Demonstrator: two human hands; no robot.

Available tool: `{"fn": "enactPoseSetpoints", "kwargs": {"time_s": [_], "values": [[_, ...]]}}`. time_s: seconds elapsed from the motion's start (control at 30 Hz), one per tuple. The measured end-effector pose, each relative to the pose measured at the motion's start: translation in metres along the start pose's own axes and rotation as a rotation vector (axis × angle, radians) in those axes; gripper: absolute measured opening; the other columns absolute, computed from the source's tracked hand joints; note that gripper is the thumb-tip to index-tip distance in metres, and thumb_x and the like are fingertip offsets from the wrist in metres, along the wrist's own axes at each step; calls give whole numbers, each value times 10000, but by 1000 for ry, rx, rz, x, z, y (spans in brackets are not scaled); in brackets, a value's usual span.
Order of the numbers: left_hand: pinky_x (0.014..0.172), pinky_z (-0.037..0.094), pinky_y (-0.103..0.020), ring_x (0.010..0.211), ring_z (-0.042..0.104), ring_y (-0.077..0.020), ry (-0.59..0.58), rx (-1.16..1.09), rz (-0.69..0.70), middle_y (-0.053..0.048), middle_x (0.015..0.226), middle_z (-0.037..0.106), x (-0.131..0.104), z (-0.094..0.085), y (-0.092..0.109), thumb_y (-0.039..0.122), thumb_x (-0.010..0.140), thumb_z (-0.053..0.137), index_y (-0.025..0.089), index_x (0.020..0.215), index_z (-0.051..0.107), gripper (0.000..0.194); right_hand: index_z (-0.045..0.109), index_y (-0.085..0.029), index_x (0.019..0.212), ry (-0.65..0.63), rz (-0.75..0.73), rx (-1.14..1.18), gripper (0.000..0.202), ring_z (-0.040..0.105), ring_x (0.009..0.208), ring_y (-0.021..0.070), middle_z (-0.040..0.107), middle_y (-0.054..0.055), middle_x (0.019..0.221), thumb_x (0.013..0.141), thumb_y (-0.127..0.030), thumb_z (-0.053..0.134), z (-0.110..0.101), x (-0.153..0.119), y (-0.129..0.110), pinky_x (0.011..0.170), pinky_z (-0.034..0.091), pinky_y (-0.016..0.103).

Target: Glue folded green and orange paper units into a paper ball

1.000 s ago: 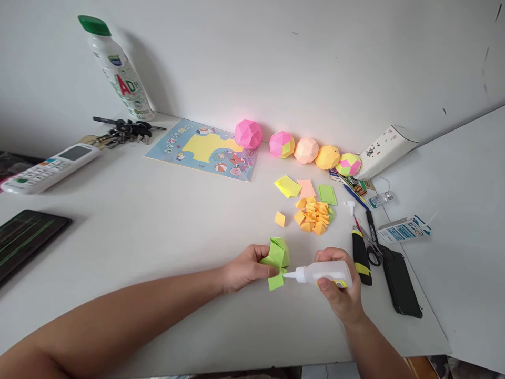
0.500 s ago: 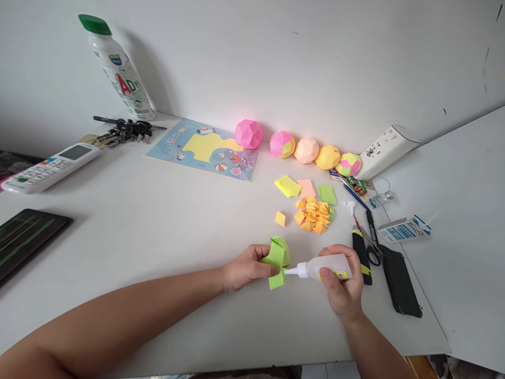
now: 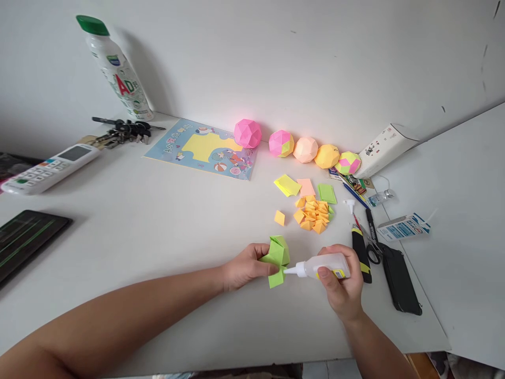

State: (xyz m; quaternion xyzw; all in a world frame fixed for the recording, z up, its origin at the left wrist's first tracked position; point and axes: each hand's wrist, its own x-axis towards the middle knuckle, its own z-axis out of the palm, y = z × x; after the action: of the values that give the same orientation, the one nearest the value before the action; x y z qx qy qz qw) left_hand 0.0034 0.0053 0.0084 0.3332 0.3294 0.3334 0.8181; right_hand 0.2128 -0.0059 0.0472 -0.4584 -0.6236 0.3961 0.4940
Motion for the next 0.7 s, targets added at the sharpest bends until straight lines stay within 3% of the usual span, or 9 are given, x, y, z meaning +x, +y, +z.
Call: {"fn": "enactPoseSetpoints", "kwargs": {"time_s": [0.7], "values": [[668, 418, -278, 671, 536, -145, -11, 25, 16, -8, 700, 602, 0, 0, 0, 209, 608, 683, 135, 774, 667, 182, 489, -236, 989, 25, 7, -14, 307, 517, 591, 147, 550, 7, 764, 766, -328, 680, 1, -1, 4, 501, 430, 265]]}}
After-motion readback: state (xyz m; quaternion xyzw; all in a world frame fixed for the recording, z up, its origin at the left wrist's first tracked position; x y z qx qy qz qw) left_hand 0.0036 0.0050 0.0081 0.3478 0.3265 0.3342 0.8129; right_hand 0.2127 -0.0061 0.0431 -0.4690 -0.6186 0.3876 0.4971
